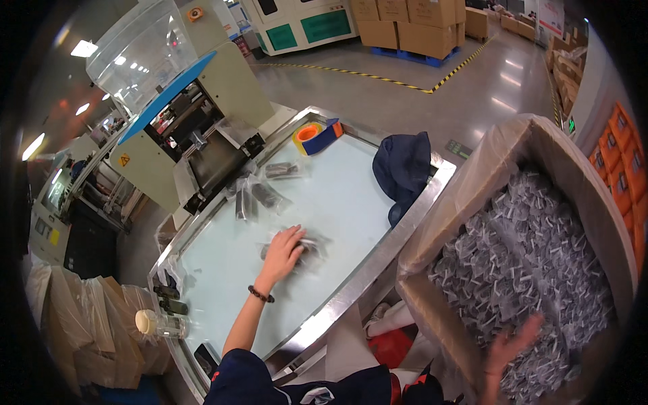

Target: The person sorts and packs small grey plastic parts by hand from a bulk container into plastic bags on a workstation.

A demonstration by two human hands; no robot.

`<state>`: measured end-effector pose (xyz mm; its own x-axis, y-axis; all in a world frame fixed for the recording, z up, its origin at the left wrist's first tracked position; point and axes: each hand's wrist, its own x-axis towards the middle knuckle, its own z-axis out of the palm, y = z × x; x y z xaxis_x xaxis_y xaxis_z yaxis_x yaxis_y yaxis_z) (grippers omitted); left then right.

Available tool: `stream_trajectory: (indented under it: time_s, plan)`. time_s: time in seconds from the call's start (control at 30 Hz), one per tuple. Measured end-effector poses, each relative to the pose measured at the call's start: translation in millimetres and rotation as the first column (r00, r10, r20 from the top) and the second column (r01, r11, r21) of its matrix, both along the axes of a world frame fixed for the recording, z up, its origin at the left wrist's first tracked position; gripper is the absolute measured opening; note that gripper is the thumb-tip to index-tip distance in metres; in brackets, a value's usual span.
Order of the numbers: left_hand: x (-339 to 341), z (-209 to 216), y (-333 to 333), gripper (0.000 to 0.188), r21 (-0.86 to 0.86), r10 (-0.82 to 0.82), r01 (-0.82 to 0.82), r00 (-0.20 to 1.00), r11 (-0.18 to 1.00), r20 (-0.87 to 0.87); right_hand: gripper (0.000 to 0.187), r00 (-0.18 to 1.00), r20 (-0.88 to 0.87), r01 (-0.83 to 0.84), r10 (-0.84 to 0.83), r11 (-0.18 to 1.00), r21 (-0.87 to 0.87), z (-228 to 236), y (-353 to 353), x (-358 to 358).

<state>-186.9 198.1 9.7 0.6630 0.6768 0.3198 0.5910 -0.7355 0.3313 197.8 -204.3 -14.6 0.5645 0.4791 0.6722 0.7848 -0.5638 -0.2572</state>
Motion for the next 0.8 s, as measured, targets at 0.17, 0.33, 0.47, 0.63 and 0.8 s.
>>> stream_trajectory:
  time_s: [0.17,0.33,0.47,0.63,0.8]
  plan:
    - [-44,6,-42,0.057,0.018,0.157,-0.157,0.987,0.987,-0.017,0.050,0.017,-0.664,-0.736,0.747,0.460,0.498,54,183,-145]
    - [-72,-5,-72,0.063,0.048,0.224,-0.220,0.968,0.974,-0.112,0.049,0.281,-0.284,-0.958,0.917,0.287,-0.021,31,283,-198]
    - [-66,-7,-84,0.060,0.177,0.490,-0.461,0.850,0.870,-0.193,0.048,0.438,-0.362,-0.898,0.823,0.380,-0.225,4,322,-207]
    - [-30,27,-75,0.031,-0.192,0.268,-0.288,0.955,0.938,-0.126,0.054,0.534,-0.450,-0.844,0.716,0.480,-0.239,18,317,-221]
    - [-25,29,48,0.041,0.187,0.547,-0.602,0.790,0.776,0.277,0.070,0.638,-0.384,-0.766,0.668,0.496,-0.409,26,309,-235]
